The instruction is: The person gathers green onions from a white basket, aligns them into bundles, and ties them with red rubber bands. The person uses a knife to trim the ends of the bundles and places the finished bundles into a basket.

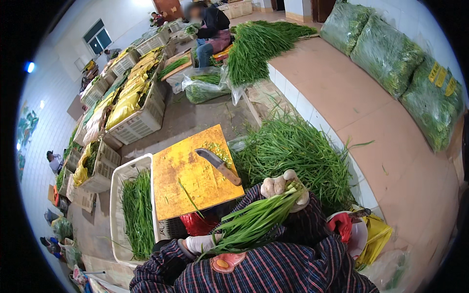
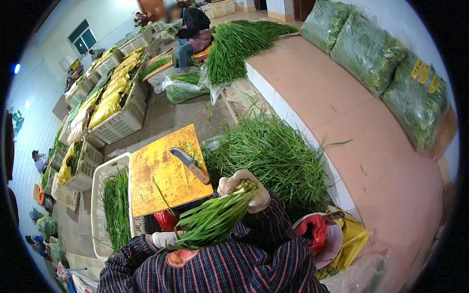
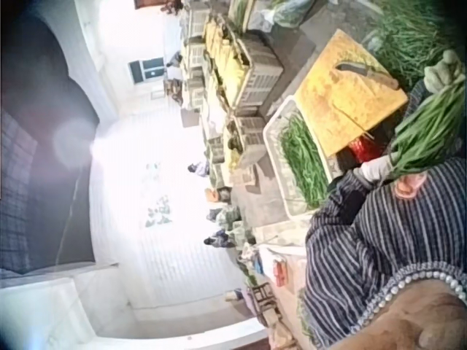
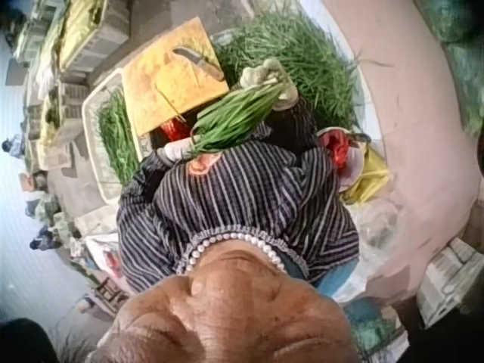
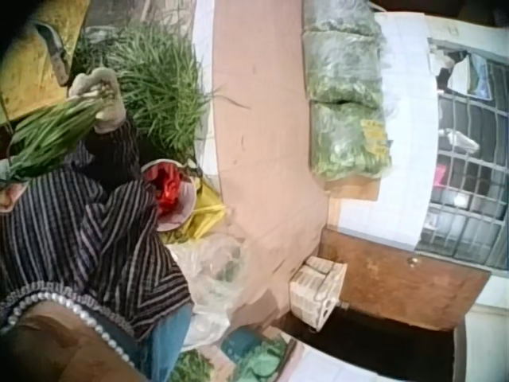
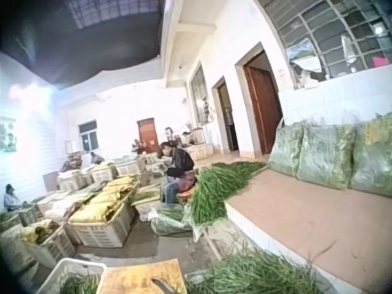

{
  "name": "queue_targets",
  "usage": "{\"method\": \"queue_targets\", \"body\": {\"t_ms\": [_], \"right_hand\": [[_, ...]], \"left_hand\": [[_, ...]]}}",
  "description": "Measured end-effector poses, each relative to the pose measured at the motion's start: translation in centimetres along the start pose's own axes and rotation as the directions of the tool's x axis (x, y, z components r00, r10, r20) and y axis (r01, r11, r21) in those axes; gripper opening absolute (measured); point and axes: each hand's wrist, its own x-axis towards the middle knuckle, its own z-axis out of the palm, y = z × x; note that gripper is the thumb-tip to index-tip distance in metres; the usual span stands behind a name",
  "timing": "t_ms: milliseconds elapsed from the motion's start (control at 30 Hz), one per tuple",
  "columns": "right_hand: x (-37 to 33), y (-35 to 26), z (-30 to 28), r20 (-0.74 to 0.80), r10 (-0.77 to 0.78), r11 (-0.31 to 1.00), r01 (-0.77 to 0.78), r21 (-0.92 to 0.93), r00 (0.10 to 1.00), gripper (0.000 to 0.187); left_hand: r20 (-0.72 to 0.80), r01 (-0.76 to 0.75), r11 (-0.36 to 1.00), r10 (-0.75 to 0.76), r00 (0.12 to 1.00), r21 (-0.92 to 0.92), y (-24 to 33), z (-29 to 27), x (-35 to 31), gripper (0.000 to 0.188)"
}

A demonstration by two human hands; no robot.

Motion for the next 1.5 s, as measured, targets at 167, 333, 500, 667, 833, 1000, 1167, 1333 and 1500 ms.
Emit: {"method": "queue_targets", "body": {"t_ms": [167,333,500,667,833,1000,1167,1333,1500], "right_hand": [[0.5,0.0,1.0,-0.141,0.013,0.98,-0.041,-0.195,0.99,0.038],[3.2,-0.2,2.1,-0.485,-0.006,0.952,-0.144,-0.271,0.875,0.02],[12.3,-2.1,3.8,-0.59,-0.017,0.783,-0.356,-0.51,0.807,0.01],[23.6,-7.8,8.6,-0.355,-0.161,0.573,-0.205,-0.793,0.921,0.014],[29.6,-13.3,11.3,-0.224,-0.231,0.02,-0.225,-0.974,0.947,0.011],[30.7,-7.5,10.7,0.142,-0.2,-0.265,0.086,-0.96,0.969,0.009],[28.1,2.7,13.4,0.671,0.195,-0.395,0.683,-0.614,0.716,0.024],[17.7,7.6,10.7,0.525,0.717,-0.137,0.831,-0.54,0.459,0.022],[6.9,13.2,5.4,0.405,0.851,0.038,0.73,-0.683,0.334,0.017]], "left_hand": [[0.021,0.005,0.999,-0.004,1.0,-0.042,-1.9,-4.6,-0.6,0.035],[-0.286,-0.097,0.834,0.292,0.913,0.543,0.5,-1.6,-2.3,0.056],[-0.091,-0.266,0.619,0.483,0.871,0.739,5.6,1.7,-1.7,0.05],[-0.084,0.027,0.09,0.729,0.679,0.996,8.1,3.1,-3.3,0.067],[-0.135,0.834,-0.309,0.903,0.409,0.457,7.6,3.8,-4.3,0.079],[0.074,-0.172,0.135,0.536,0.841,0.976,6.4,8.8,-2.8,0.087],[0.448,-0.858,0.395,0.734,0.51,0.33,10.0,13.2,3.0,0.093],[0.605,-0.403,0.688,0.724,0.331,-0.603,9.8,8.7,0.5,0.068],[0.311,-0.463,0.616,0.755,0.577,-0.637,2.4,-0.7,-1.1,0.026]]}}
